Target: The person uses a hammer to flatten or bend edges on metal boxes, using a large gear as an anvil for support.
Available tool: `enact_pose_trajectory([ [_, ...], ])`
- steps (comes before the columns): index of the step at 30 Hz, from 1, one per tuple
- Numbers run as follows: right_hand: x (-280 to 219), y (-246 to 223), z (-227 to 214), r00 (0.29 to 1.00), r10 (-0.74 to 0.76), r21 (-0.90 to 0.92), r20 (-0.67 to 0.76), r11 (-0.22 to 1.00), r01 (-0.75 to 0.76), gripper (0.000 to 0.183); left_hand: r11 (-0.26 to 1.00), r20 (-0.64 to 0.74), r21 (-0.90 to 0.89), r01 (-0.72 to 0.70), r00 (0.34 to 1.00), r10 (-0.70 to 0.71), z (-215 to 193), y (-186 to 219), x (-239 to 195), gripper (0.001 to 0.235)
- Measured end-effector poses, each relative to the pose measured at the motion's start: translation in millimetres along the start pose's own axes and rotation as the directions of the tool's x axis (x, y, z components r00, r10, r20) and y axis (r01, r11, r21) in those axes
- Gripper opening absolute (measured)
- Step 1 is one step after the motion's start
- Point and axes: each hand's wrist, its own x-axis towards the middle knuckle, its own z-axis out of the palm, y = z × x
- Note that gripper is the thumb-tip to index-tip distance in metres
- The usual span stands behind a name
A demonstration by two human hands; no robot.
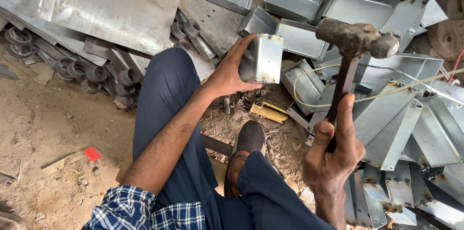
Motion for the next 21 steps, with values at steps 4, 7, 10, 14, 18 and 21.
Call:
enact_pose_trajectory([
  [4, 6.8, 2.5, 5.4, 1.000, -0.025, -0.004, 0.012, 1.000, 0.025, 0.049, 1.000, -0.002, 0.006, -0.003, 1.000, 0.003, 0.2, -0.4, -0.4, 0.133],
  [7, 13.3, -1.6, 13.9, 0.998, 0.009, 0.026, 0.057, 1.000, -0.011, 0.050, 1.000, -0.001, -0.012, 0.002, 1.000, -0.002, -0.1, 0.0, -0.8, 0.132],
  [10, 28.0, -9.3, 28.0, 0.975, 0.052, -0.005, 0.214, 0.999, -0.052, 0.053, 1.000, -0.007, -0.018, -0.010, 1.000, 0.010, 0.6, -0.5, -1.4, 0.130],
  [14, 45.5, -19.0, 29.6, 0.949, 0.140, -0.098, 0.283, 0.988, -0.116, 0.055, 1.000, -0.033, 0.025, -0.002, 0.999, 0.003, 1.1, -1.1, 0.5, 0.133],
  [18, 51.7, -17.8, 15.1, 0.924, 0.281, -0.089, 0.259, 0.960, -0.267, 0.053, 1.000, -0.013, 0.010, -0.013, 1.000, 0.013, -0.9, 1.7, -2.2, 0.130],
  [21, 42.4, -13.6, 6.4, 0.991, 0.055, 0.032, 0.118, 0.998, -0.059, 0.051, 1.000, -0.023, 0.005, -0.017, 1.000, 0.018, -1.7, 2.7, -1.6, 0.130],
])
